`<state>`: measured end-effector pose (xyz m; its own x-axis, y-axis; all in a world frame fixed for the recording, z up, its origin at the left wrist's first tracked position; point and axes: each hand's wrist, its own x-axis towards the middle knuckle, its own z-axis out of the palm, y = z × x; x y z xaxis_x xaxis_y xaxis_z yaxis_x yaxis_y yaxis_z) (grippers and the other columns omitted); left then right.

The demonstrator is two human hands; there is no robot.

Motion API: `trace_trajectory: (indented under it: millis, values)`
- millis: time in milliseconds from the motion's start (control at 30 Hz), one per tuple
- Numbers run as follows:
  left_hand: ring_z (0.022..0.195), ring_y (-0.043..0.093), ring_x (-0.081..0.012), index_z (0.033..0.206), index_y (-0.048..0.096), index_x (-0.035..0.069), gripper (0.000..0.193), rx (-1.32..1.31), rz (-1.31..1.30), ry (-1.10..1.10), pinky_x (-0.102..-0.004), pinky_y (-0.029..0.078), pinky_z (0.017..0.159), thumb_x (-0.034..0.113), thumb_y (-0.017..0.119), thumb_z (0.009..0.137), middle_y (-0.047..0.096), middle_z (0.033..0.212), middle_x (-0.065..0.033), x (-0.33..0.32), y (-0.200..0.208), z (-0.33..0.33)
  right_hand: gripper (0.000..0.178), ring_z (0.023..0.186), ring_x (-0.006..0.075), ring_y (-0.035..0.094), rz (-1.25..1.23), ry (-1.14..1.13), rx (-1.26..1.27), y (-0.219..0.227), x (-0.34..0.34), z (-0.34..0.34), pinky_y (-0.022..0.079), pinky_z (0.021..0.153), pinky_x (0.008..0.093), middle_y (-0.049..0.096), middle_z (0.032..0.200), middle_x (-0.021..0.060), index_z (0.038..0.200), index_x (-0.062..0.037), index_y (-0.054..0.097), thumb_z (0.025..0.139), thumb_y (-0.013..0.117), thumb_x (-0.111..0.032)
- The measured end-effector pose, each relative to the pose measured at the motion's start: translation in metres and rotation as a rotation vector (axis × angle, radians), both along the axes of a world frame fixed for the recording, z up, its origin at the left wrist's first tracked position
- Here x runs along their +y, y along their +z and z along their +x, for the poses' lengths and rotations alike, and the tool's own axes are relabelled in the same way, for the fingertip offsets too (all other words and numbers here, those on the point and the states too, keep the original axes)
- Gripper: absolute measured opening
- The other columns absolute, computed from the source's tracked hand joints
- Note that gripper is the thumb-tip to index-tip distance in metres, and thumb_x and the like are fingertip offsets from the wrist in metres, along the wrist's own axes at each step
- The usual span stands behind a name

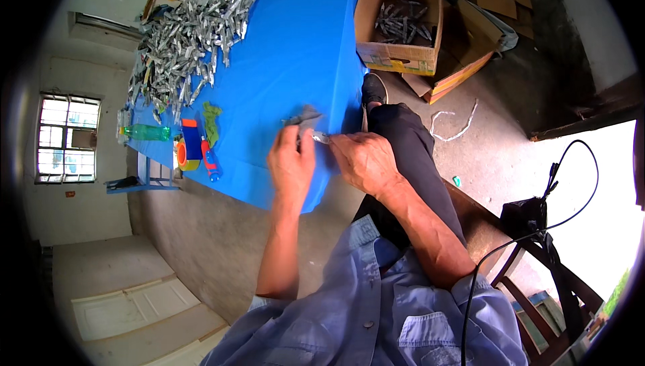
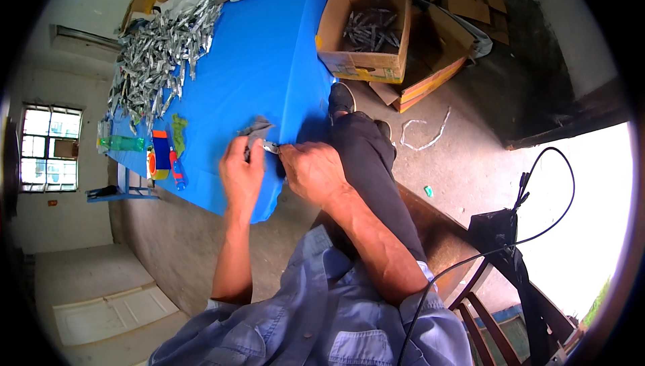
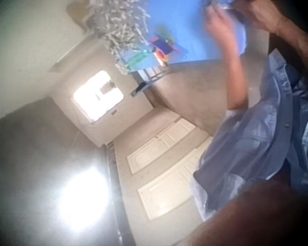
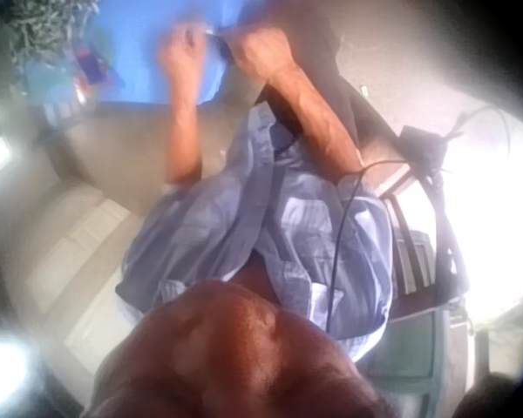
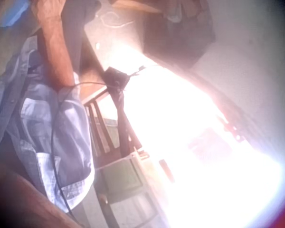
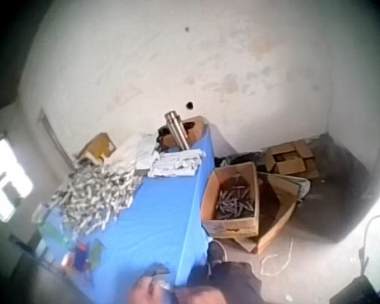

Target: The person picks up a metal piece and a plastic tube, wipes the tube with a cloth, and inserts the metal piece into the tube using a specialized press tool.

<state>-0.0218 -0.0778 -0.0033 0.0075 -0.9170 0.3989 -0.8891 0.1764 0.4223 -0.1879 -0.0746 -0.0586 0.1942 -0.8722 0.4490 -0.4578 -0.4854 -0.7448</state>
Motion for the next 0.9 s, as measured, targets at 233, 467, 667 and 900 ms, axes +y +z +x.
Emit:
trace_trajectory:
  millis: [233,467,667,900]
  values:
    - [0.081,0.068,-0.0417,0.103,0.070,-0.001,0.019,0.013,0.014,0.013,-0.0490,0.053,0.068,0.016,0.073,0.097,0.071,0.094,-0.0222,0.004,-0.006,-0.009,0.012,0.069,0.0373,0.068,0.001,0.003,-0.018,-0.001,-0.001,-0.001,0.053,0.066,0.0495,0.070,0.074,0.0167,0.091,-0.0047,0.072,0.095,0.067,-0.016]
    - [0.077,0.067,-0.0421,0.101,0.069,-0.002,0.020,-0.065,-0.039,0.043,-0.0510,0.052,0.068,0.018,0.072,0.098,0.071,0.091,-0.0210,-0.012,-0.002,0.018,0.012,0.072,0.0388,0.070,0.081,0.001,0.051,0.009,0.001,-0.003,0.056,0.067,0.0478,0.071,0.076,0.0170,0.096,-0.0038,0.071,0.094,0.069,-0.015]
    - [0.077,0.067,-0.0397,0.100,0.069,-0.002,0.020,0.115,0.053,0.112,-0.0493,0.052,0.067,0.018,0.072,0.098,0.070,0.090,-0.0209,-0.008,-0.010,0.029,0.012,0.077,0.0382,0.071,0.059,0.001,0.043,0.010,0.002,-0.005,0.057,0.071,0.0478,0.071,0.078,0.0163,0.091,-0.0048,0.070,0.094,0.069,-0.016]
    - [0.075,0.071,-0.0378,0.104,0.069,0.000,0.019,-0.022,-0.023,-0.041,-0.0469,0.056,0.066,0.017,0.074,0.096,0.071,0.094,-0.0194,0.016,0.001,-0.006,0.012,0.077,0.0355,0.069,0.046,0.010,0.038,0.003,0.004,-0.004,0.053,0.073,0.0483,0.071,0.078,0.0134,0.084,-0.0065,0.070,0.093,0.067,-0.015]
